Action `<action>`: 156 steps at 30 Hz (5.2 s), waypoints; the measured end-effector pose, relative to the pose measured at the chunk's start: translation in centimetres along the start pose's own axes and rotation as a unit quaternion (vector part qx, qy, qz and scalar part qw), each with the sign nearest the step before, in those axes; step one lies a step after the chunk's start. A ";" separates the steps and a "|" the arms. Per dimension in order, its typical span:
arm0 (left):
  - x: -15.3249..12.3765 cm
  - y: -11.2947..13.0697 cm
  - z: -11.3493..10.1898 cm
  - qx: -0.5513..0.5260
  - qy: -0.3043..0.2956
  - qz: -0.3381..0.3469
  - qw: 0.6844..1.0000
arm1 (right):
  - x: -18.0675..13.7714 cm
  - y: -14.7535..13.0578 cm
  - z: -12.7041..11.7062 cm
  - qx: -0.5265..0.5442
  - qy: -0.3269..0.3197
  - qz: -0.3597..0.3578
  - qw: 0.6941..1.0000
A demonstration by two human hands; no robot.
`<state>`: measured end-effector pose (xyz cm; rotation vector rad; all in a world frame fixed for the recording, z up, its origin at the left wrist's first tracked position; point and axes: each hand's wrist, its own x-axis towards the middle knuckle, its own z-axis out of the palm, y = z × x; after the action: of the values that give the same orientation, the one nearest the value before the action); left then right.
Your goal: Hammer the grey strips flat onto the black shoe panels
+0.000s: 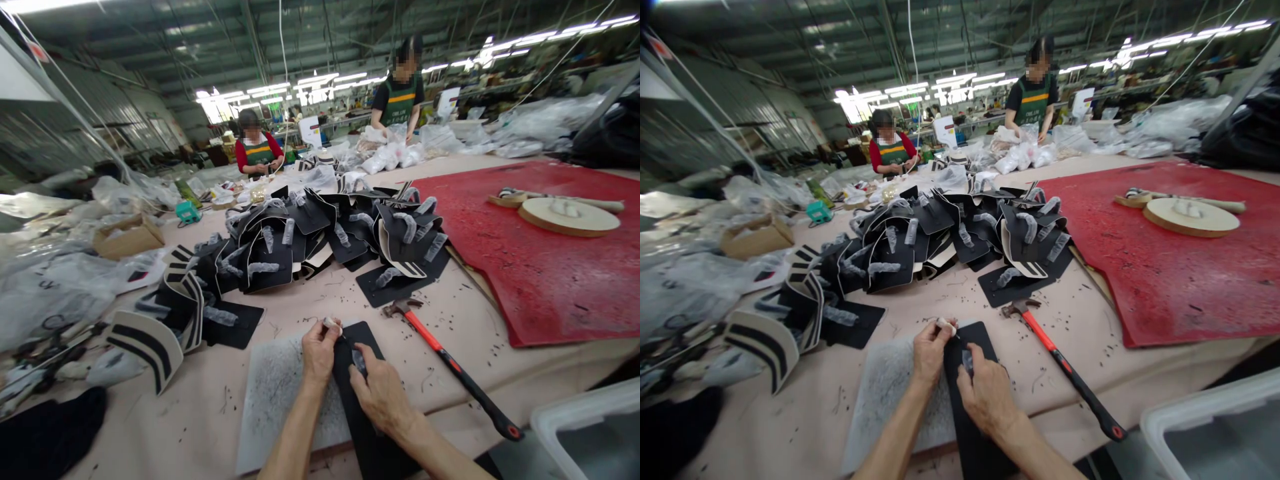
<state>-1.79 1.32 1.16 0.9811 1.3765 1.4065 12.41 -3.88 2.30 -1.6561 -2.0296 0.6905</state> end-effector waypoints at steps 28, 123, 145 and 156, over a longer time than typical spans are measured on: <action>-1.3 -0.7 0.4 0.103 -0.028 0.017 0.994 | -1.4 0.6 1.3 0.048 0.099 -0.023 0.994; 1.0 1.3 -0.7 -0.104 0.146 -0.016 0.984 | -1.3 -1.0 -7.7 -0.333 -0.013 -0.393 0.857; -3.2 3.4 -2.4 0.030 0.037 0.070 0.996 | 0.9 -3.1 -5.7 -0.134 -0.076 0.056 0.986; -0.7 0.0 0.7 0.075 0.016 0.037 0.996 | 0.0 -0.9 -3.1 0.079 -0.115 0.115 0.983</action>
<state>-0.92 0.81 1.28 1.1225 1.4999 1.3937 13.60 -3.71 5.32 -1.8026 -1.8888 1.1412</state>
